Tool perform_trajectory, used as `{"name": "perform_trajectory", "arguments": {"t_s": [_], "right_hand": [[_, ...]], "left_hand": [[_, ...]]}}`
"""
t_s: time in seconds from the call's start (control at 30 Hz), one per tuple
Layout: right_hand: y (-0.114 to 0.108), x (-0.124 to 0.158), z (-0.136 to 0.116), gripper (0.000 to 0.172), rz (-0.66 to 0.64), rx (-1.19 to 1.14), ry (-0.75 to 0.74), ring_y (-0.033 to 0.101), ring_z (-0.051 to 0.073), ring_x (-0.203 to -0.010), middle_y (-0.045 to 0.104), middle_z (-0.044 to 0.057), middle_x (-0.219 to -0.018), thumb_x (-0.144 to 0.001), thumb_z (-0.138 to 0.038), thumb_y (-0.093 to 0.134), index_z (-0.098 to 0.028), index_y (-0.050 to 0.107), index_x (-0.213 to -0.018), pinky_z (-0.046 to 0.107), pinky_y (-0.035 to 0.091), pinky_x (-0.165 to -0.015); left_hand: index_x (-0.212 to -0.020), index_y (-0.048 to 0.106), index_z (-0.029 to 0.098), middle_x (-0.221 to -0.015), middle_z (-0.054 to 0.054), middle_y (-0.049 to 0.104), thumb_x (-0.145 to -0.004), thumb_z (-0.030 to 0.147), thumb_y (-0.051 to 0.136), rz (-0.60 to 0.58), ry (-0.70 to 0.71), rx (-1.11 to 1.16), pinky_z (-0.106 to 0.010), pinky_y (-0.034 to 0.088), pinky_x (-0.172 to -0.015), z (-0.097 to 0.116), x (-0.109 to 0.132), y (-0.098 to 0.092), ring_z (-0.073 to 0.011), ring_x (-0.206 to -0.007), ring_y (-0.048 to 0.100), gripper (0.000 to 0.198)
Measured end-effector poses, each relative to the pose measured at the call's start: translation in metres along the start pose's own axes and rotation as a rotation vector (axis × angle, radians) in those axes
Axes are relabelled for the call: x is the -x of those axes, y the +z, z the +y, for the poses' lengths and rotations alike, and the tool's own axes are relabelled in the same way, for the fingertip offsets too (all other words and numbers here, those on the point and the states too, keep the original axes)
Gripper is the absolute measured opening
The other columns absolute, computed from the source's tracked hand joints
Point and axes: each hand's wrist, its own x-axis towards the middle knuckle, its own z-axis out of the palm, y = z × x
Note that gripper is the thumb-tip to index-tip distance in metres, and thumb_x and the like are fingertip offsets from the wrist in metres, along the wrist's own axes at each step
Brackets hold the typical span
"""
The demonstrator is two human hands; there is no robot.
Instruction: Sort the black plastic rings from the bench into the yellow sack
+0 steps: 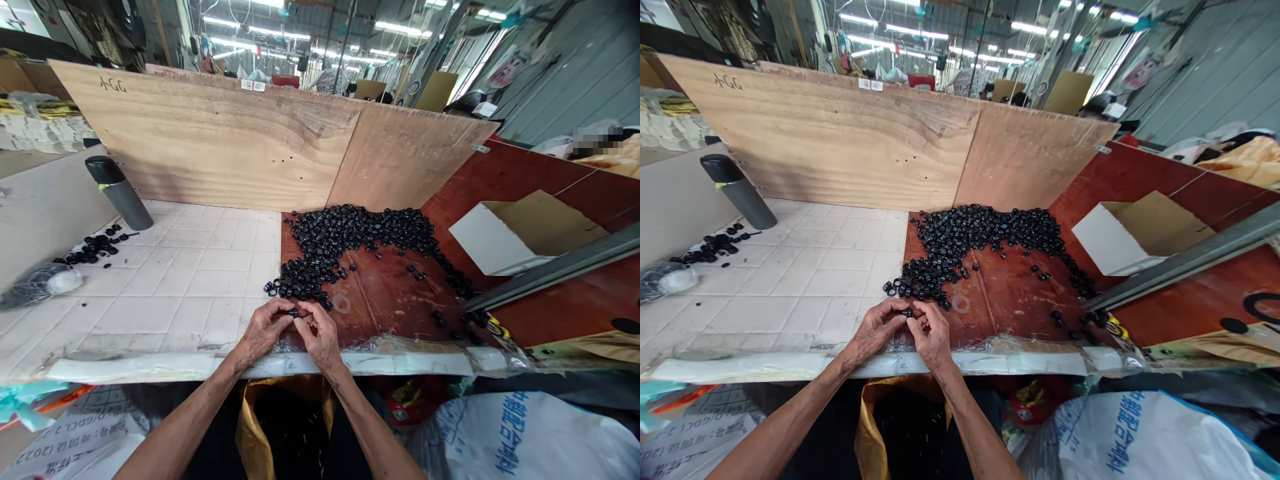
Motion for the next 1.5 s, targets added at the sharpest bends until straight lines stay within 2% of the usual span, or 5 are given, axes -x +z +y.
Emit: {"name": "perform_trajectory", "arguments": {"t_s": [0.5, 0.63, 0.87, 1.2, 1.5], "right_hand": [[-0.005, 0.045, -0.025, 0.017, -0.058, -0.420, 0.477, 0.057, 0.015, -0.045, 0.060, -0.005, -0.053, -0.090, -0.037, 0.061, -0.020, 0.064, -0.091, 0.026, 0.050, -0.052], [-0.035, 0.037, -0.005, 0.023, -0.148, -0.129, 0.435, 0.056, 0.017, -0.047, 0.061, -0.001, -0.057, -0.085, -0.043, 0.067, -0.021, 0.066, -0.080, 0.028, 0.047, -0.048], [-0.042, -0.022, 0.050, 0.051, 0.188, 0.379, 0.054, 0.065, 0.032, -0.109, 0.066, 0.016, -0.120, -0.077, -0.023, 0.068, -0.015, 0.061, -0.127, 0.046, 0.055, -0.094], [-0.030, -0.020, 0.061, 0.038, 0.106, 0.286, 0.053, 0.067, 0.023, -0.085, 0.073, 0.010, -0.101, -0.084, -0.018, 0.062, -0.017, 0.067, -0.122, 0.039, 0.056, -0.085], [-0.048, -0.007, 0.037, 0.012, 0.176, 0.176, 0.010, 0.057, 0.015, -0.067, 0.068, 0.004, -0.088, -0.090, -0.029, 0.065, -0.018, 0.071, -0.092, 0.029, 0.049, -0.068]], "left_hand": [[-0.114, 0.068, 0.022, -0.109, -0.008, 0.072, -0.099, 0.025, 0.058, -0.223, 0.198, -0.211, -0.034, 0.056, -0.094, 0.028, 0.034, 0.000, -0.0198, -0.103, 0.070, 0.018], [-0.100, 0.071, 0.023, -0.097, -0.004, 0.073, -0.093, 0.028, 0.065, -0.433, 0.089, -0.342, -0.030, 0.056, -0.081, 0.040, 0.043, -0.004, -0.0191, -0.089, 0.070, 0.010], [-0.130, 0.059, 0.014, -0.124, -0.019, 0.062, -0.085, 0.031, 0.072, 0.304, -0.156, -0.961, -0.044, 0.057, -0.083, 0.011, -0.016, -0.016, -0.0321, -0.100, 0.069, 0.050], [-0.138, 0.053, 0.019, -0.131, -0.014, 0.061, -0.083, 0.014, 0.066, -0.037, 0.141, -0.834, -0.044, 0.056, -0.100, -0.014, -0.025, 0.020, -0.0292, -0.113, 0.066, 0.057], [-0.120, 0.069, 0.018, -0.109, -0.006, 0.068, -0.088, 0.015, 0.063, 0.001, 0.028, -0.649, -0.033, 0.056, -0.086, -0.010, -0.017, 0.012, -0.0150, -0.077, 0.064, 0.033]]}}
